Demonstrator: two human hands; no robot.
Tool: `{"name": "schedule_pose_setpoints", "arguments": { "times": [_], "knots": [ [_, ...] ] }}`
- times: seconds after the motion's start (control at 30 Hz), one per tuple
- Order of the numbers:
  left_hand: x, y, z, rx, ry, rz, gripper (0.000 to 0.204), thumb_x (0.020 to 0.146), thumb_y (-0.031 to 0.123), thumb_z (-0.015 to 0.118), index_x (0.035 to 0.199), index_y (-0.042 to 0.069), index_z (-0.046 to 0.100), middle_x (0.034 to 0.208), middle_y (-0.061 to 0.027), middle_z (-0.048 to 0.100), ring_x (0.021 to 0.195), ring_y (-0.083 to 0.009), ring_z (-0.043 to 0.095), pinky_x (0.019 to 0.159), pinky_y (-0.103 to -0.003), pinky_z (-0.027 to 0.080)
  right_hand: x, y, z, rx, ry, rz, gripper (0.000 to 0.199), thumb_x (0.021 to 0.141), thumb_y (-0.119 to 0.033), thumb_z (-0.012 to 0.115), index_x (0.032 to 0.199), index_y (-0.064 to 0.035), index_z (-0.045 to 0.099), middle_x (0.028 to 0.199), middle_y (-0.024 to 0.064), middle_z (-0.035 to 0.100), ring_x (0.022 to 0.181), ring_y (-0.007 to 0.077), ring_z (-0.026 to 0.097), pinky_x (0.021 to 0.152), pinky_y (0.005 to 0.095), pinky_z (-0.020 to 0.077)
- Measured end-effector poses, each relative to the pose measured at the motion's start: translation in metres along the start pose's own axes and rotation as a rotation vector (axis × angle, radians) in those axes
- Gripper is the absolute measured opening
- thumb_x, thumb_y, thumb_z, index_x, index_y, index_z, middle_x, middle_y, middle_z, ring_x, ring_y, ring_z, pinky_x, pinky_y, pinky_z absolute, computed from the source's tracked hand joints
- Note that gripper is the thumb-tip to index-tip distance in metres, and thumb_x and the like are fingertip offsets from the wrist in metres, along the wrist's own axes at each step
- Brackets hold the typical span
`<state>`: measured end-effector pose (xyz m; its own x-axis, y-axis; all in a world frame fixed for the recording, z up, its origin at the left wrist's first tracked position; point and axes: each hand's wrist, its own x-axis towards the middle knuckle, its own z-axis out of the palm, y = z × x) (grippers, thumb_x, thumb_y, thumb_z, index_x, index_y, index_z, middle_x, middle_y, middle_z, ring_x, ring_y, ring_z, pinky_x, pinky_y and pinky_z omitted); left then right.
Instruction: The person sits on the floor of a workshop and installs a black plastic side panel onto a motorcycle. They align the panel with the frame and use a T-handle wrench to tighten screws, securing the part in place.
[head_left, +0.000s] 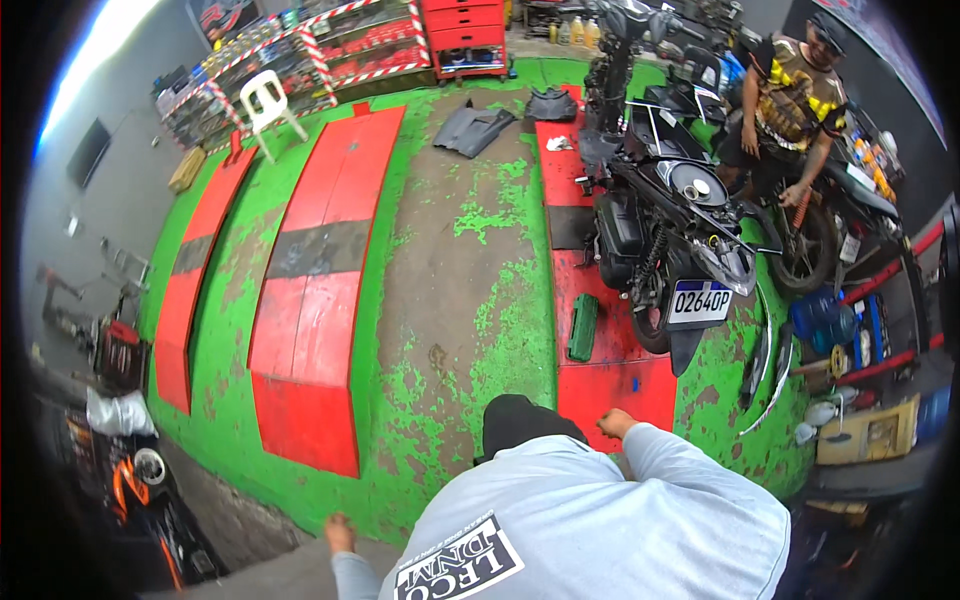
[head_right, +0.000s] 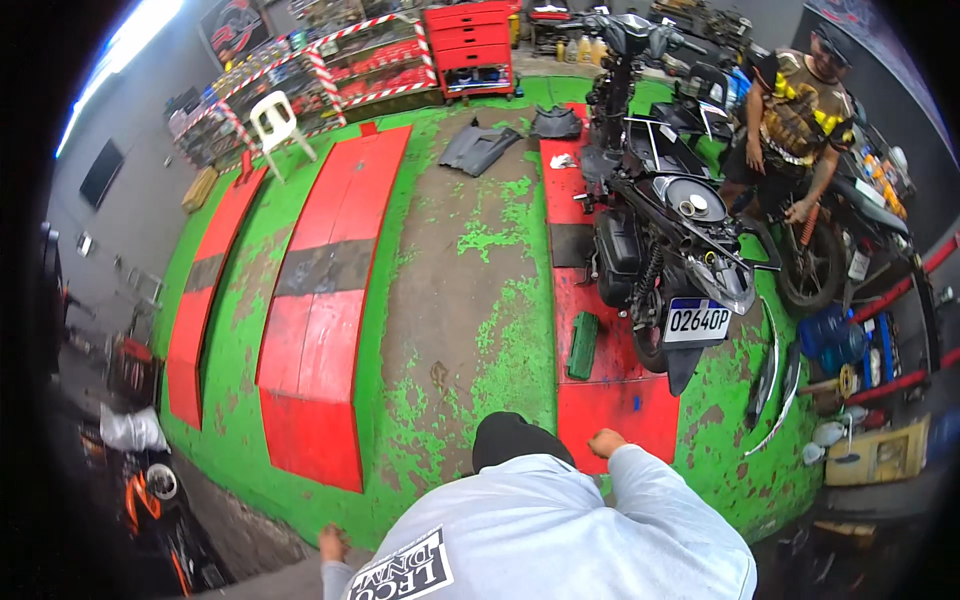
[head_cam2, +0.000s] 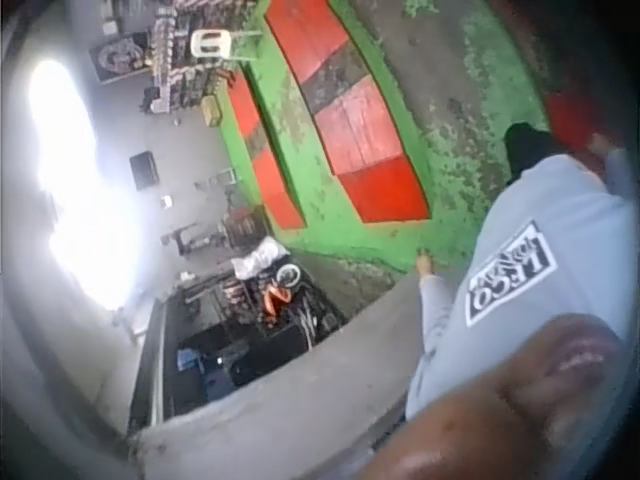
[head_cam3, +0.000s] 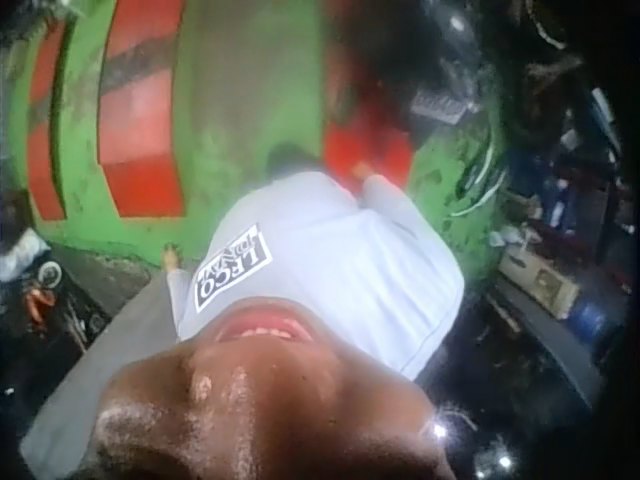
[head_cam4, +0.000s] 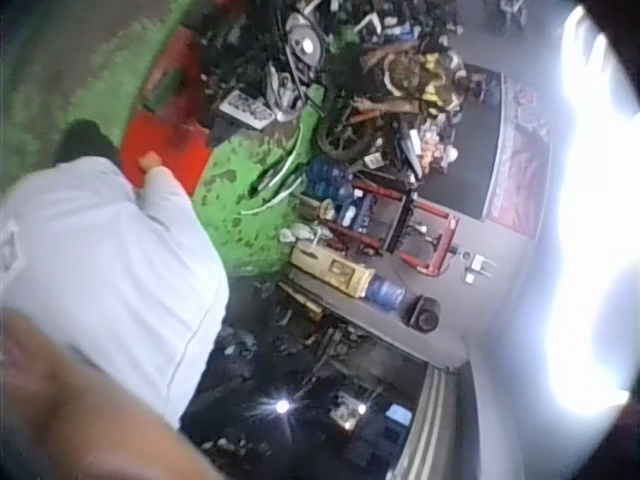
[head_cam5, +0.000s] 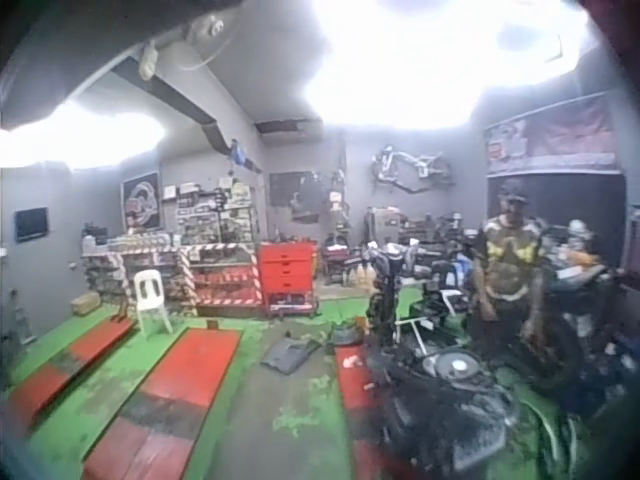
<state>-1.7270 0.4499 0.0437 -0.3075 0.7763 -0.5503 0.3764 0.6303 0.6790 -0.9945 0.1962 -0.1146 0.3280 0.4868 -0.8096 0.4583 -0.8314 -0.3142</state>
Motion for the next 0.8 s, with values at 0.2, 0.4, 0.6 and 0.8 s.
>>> {"name": "schedule_pose_setpoints", "arguments": {
  "times": [0.2,0.4,0.6,0.8],
  "knots": [
    [0.184,0.202,0.07,0.086,-0.11,0.262,0.026,0.105,0.035,0.055,0.113,0.011,0.058,0.095,-0.0081,0.065,0.065,-0.0184,0.061,0.051,-0.034,0.047,0.053,-0.046,0.059,0.149,0.048,0.12,0.038,0.088,-0.038,0.059,0.084,-0.0062,0.08,0.086,0.0142,0.078,0.079,0.0256,0.075,0.078,0.0432,0.0587],
    [0.245,0.286,0.218,0.287,-0.485,0.088,0.03,0.102,0.039,0.059,0.114,0.012,0.058,0.094,-0.0085,0.065,0.07,-0.023,0.065,0.052,-0.039,0.05,0.154,-0.181,-0.052,0.179,-0.005,0.175,0.047,0.091,-0.047,0.056,0.101,-0.0081,0.079,0.109,0.0197,0.075,0.108,0.0361,0.07,0.095,0.0473,0.0528],
    [0.314,0.415,0.313,0.521,-0.684,0.047,0.029,0.103,0.037,0.057,0.118,0.012,0.058,0.098,-0.009,0.066,0.076,-0.0229,0.066,0.056,-0.039,0.051,0.243,-0.361,-0.273,0.199,0.502,-0.105,0.051,0.095,-0.047,0.054,0.113,-0.0038,0.076,0.113,0.0227,0.073,0.112,0.0407,0.067,0.099,0.0498,0.0512],
    [0.445,0.57,0.38,0.625,-0.749,0.1,0.03,0.103,0.035,0.056,0.123,0.012,0.059,0.103,-0.0094,0.067,0.081,-0.0228,0.066,0.06,-0.04,0.053,0.284,-0.506,-0.384,0.347,0.619,-0.089,0.051,0.094,-0.045,0.054,0.119,-0.0051,0.073,0.121,0.0243,0.07,0.116,0.0422,0.065,0.102,0.0489,0.0504]
  ]
}}
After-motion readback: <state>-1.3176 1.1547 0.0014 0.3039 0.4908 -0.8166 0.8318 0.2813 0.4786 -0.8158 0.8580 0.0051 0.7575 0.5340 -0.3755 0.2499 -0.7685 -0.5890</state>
